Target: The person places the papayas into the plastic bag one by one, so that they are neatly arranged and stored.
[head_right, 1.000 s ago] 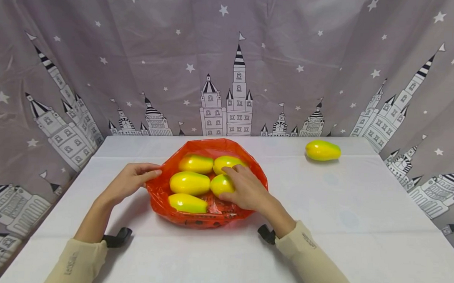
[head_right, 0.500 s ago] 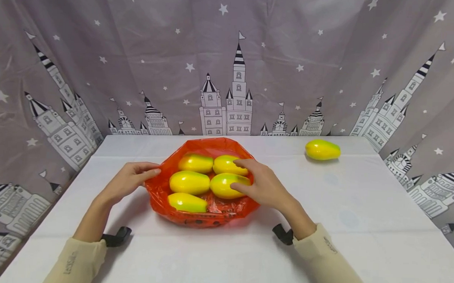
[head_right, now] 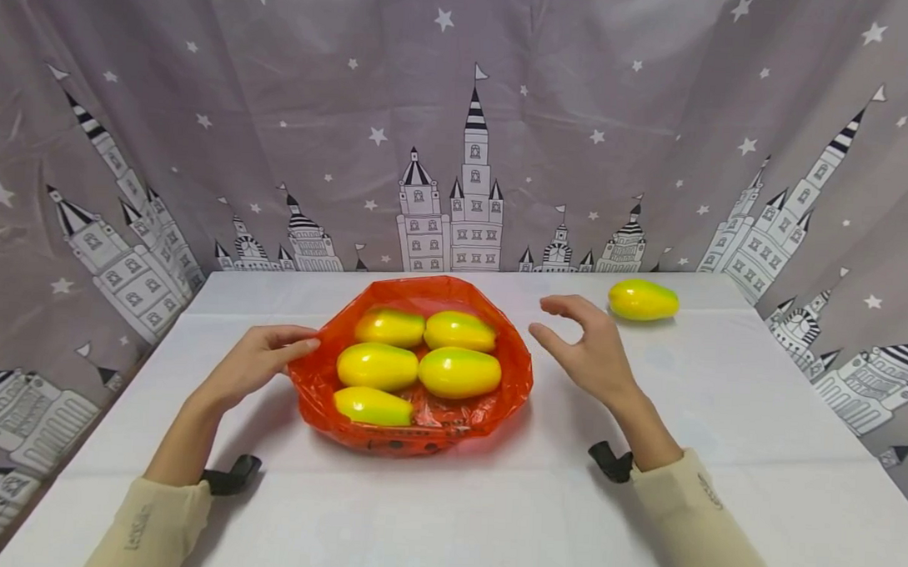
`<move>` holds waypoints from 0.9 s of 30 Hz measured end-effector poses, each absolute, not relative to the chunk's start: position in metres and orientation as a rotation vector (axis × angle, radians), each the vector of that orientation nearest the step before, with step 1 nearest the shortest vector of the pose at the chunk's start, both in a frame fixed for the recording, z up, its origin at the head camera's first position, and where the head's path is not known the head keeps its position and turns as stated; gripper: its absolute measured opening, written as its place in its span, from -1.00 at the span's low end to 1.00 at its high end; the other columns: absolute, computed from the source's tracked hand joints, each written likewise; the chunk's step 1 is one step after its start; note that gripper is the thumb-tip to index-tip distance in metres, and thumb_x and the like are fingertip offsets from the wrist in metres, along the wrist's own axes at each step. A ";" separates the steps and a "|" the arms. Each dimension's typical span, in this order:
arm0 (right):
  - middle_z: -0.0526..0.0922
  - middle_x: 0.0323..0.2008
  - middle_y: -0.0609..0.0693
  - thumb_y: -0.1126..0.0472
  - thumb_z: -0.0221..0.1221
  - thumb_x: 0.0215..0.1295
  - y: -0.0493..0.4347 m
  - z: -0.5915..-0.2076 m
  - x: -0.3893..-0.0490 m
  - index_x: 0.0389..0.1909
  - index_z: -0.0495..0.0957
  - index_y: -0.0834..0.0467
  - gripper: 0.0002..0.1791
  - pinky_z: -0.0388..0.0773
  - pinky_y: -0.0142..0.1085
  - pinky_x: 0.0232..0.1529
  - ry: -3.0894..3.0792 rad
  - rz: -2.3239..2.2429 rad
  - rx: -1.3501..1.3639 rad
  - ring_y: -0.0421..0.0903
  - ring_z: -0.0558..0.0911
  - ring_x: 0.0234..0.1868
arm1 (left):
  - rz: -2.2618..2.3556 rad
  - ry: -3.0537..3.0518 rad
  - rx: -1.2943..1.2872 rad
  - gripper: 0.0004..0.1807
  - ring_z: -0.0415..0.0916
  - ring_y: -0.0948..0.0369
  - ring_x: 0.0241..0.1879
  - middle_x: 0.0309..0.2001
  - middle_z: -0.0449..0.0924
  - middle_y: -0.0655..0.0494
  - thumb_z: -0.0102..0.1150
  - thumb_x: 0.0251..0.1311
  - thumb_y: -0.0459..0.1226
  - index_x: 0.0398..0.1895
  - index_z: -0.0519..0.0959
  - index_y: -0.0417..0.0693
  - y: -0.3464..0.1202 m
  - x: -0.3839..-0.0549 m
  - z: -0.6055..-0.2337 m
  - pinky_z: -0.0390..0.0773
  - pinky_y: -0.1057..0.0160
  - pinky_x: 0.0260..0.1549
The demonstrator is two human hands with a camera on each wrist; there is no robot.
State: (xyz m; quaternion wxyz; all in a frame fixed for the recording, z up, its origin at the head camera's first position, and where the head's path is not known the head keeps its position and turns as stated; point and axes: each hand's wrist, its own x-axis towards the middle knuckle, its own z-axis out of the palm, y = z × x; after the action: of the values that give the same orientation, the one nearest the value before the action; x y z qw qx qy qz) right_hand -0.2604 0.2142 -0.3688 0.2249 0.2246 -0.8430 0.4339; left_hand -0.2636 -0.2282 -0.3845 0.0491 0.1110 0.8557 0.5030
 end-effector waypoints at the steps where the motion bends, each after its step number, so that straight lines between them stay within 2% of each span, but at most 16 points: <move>1: 0.68 -0.08 0.17 0.33 0.33 0.22 0.220 -0.370 -0.262 0.01 0.60 0.31 -0.67 0.38 -0.50 0.09 -2.336 1.214 0.592 0.05 0.59 0.00 | 1.531 2.609 0.338 -0.56 0.61 0.08 -0.27 -0.03 0.64 -0.24 0.13 0.40 -0.19 0.14 0.54 -0.41 -0.228 -0.264 -0.385 0.64 0.26 -0.31; 3: 0.66 -0.05 0.20 0.31 0.31 0.25 0.230 -0.373 -0.266 0.03 0.58 0.33 -0.66 0.33 -0.57 0.10 -2.360 1.238 0.539 0.08 0.58 0.02 | 1.527 2.612 0.336 -0.55 0.60 0.08 -0.27 -0.03 0.64 -0.23 0.13 0.40 -0.19 0.14 0.54 -0.41 -0.228 -0.264 -0.385 0.64 0.27 -0.31; 7: 0.62 0.01 0.25 0.27 0.29 0.29 0.248 -0.381 -0.273 0.08 0.55 0.35 -0.61 0.31 -0.58 0.11 -2.399 1.257 0.443 0.09 0.54 0.06 | 1.519 2.614 0.328 -0.55 0.60 0.09 -0.27 -0.03 0.64 -0.24 0.13 0.40 -0.19 0.14 0.53 -0.41 -0.228 -0.264 -0.386 0.63 0.27 -0.31; 12: 0.61 0.03 0.19 0.25 0.31 0.28 0.266 -0.390 -0.279 0.11 0.56 0.32 -0.59 0.35 -0.51 0.10 -2.388 1.255 0.342 -0.13 0.52 0.06 | 1.513 2.619 0.326 -0.55 0.60 0.09 -0.27 -0.03 0.64 -0.24 0.12 0.41 -0.19 0.14 0.53 -0.41 -0.229 -0.265 -0.386 0.63 0.26 -0.31; 14: 0.61 0.02 0.13 0.23 0.32 0.27 0.271 -0.392 -0.280 0.11 0.57 0.30 -0.58 0.37 -0.46 0.11 -2.382 1.250 0.300 -0.15 0.52 0.06 | 1.512 2.619 0.326 -0.55 0.60 0.09 -0.28 -0.04 0.64 -0.24 0.12 0.41 -0.18 0.14 0.53 -0.41 -0.229 -0.265 -0.386 0.63 0.26 -0.31; 20: 0.56 0.08 0.26 0.16 0.29 0.31 0.283 -0.393 -0.286 0.13 0.52 0.38 -0.52 0.37 -0.14 0.24 -2.396 1.238 0.227 0.18 0.48 0.16 | 1.514 2.614 0.326 -0.54 0.61 0.09 -0.28 -0.04 0.64 -0.24 0.12 0.41 -0.18 0.15 0.53 -0.41 -0.229 -0.265 -0.386 0.64 0.26 -0.31; 23: 0.51 0.13 0.30 0.16 0.28 0.31 0.289 -0.394 -0.291 0.14 0.49 0.43 -0.49 0.32 0.04 0.27 -2.403 1.234 0.212 0.22 0.42 0.20 | 1.515 2.613 0.327 -0.54 0.60 0.08 -0.28 -0.04 0.64 -0.23 0.12 0.41 -0.18 0.15 0.53 -0.41 -0.229 -0.265 -0.386 0.64 0.26 -0.31; 27: 0.44 0.22 0.33 0.14 0.30 0.29 0.297 -0.396 -0.298 0.16 0.46 0.43 -0.45 0.23 0.17 0.27 -2.425 1.213 0.187 0.26 0.34 0.24 | 1.508 2.615 0.328 -0.54 0.60 0.08 -0.27 -0.03 0.64 -0.23 0.12 0.41 -0.17 0.15 0.53 -0.40 -0.229 -0.265 -0.387 0.63 0.26 -0.30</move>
State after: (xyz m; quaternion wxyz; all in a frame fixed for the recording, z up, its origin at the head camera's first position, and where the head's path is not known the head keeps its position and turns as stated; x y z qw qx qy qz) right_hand -0.2976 0.2972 -0.3956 0.2102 0.0674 -0.8723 0.4362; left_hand -0.2648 -0.2291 -0.3865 0.0525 0.1078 0.8600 0.4961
